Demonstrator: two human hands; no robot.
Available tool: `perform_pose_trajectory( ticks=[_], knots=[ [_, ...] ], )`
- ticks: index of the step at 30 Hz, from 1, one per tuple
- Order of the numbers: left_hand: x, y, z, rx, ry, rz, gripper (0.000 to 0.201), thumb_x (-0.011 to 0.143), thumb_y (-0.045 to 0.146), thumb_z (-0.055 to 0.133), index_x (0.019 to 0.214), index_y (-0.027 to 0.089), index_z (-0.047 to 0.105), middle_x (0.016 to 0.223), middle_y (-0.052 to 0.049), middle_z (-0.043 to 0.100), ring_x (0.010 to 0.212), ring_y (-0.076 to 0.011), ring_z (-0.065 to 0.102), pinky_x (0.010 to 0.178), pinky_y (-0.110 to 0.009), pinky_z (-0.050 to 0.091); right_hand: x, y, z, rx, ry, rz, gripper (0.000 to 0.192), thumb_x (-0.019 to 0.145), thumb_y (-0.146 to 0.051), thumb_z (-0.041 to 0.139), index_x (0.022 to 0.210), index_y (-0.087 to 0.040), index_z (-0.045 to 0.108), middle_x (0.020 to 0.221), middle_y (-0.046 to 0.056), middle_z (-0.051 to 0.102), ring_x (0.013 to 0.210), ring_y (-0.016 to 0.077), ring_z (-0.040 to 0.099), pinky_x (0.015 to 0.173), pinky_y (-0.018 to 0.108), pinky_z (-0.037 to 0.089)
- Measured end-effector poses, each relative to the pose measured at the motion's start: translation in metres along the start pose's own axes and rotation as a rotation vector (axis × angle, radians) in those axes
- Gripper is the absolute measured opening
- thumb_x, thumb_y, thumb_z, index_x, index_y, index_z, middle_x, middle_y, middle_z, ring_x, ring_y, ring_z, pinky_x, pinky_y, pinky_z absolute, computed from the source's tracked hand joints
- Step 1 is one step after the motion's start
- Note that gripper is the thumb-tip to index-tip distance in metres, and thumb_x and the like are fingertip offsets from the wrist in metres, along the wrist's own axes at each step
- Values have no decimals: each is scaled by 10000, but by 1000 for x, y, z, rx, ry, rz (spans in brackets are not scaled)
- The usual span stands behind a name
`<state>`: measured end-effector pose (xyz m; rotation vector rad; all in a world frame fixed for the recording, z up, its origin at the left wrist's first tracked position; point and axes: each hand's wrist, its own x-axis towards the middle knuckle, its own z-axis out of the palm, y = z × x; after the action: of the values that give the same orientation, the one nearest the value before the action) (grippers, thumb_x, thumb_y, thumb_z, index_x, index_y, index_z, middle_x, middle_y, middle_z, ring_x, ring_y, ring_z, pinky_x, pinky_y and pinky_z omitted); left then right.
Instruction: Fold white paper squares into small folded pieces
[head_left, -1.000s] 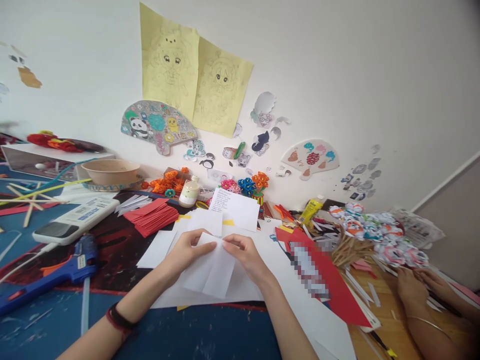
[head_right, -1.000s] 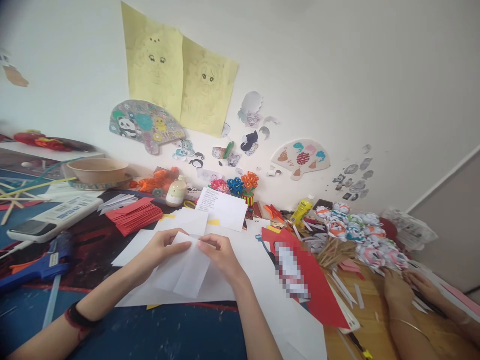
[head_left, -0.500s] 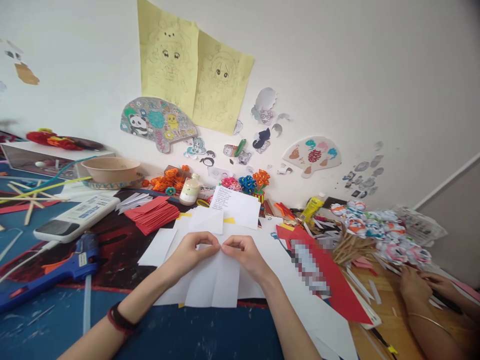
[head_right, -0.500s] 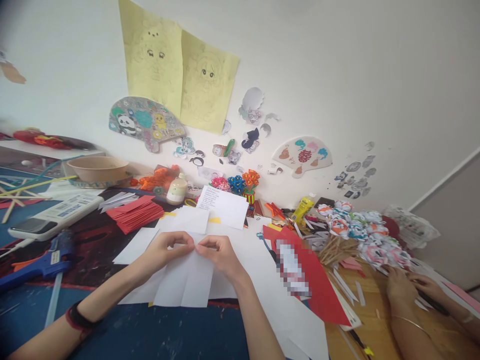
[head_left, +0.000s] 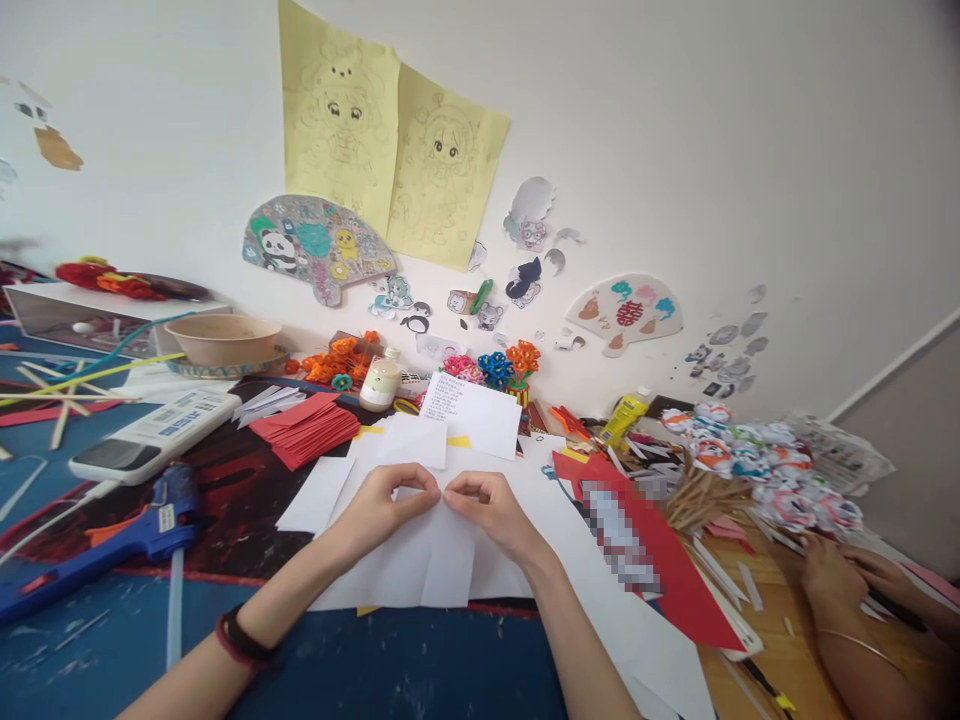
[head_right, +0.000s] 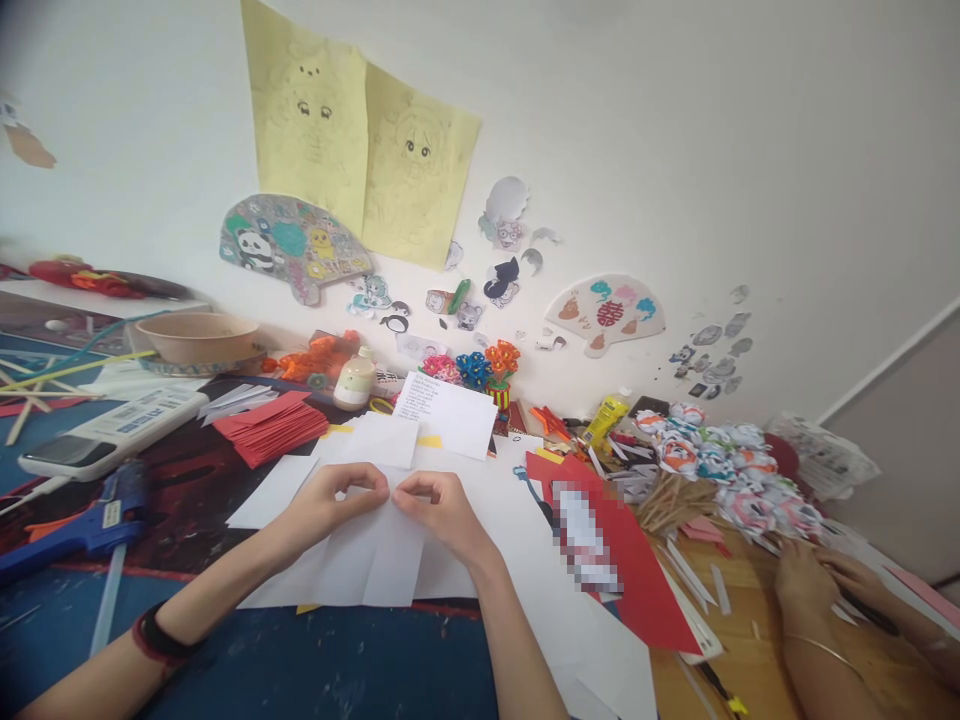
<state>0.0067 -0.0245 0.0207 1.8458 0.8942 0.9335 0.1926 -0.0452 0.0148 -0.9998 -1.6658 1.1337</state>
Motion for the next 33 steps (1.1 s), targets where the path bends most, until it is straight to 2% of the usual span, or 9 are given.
perform_pose_trajectory(
  ticks=[9, 18, 27, 29, 33],
  knots=[
    [-1, 0, 2, 12, -24, 36, 225, 795, 366, 506, 772, 184, 637, 813, -30, 670, 805, -199, 593, 752, -291, 451, -1, 1, 1, 35, -36, 22, 243, 787, -404, 604, 803, -170, 667, 760, 18, 615, 693, 150, 529, 628, 256, 402],
    [-5, 4, 7, 10, 84, 115, 221, 836, 364, 480, 795, 190, 612, 836, -16, 665, 827, -183, 588, 775, -269, 436, 0, 6, 5, 164, 45, 43, 215, 775, -386, 630, 788, -173, 657, 740, 13, 617, 659, 142, 537, 612, 253, 402],
    [-2, 0, 4, 3, 98, 108, 245, 834, 382, 489, 809, 186, 635, 832, -17, 659, 814, -178, 571, 754, -261, 412, 0, 3, 2, 57, 101, -10, 210, 794, -380, 615, 782, -174, 645, 737, 11, 607, 681, 147, 535, 624, 247, 393],
    [2, -6, 1, 73, 120, 75, 263, 821, 404, 498, 794, 185, 641, 758, -8, 630, 741, -168, 542, 682, -252, 394, 2, 7, -3, -17, 138, -34, 216, 791, -382, 618, 779, -169, 649, 750, 16, 611, 702, 153, 538, 635, 248, 395],
    [9, -23, -2, 209, 141, 30, 326, 803, 453, 489, 698, 172, 616, 565, 32, 463, 590, -136, 429, 569, -236, 319, 6, 22, -15, -96, 193, -20, 256, 789, -405, 610, 780, -154, 660, 792, 38, 638, 747, 170, 557, 676, 262, 412]
  ],
)
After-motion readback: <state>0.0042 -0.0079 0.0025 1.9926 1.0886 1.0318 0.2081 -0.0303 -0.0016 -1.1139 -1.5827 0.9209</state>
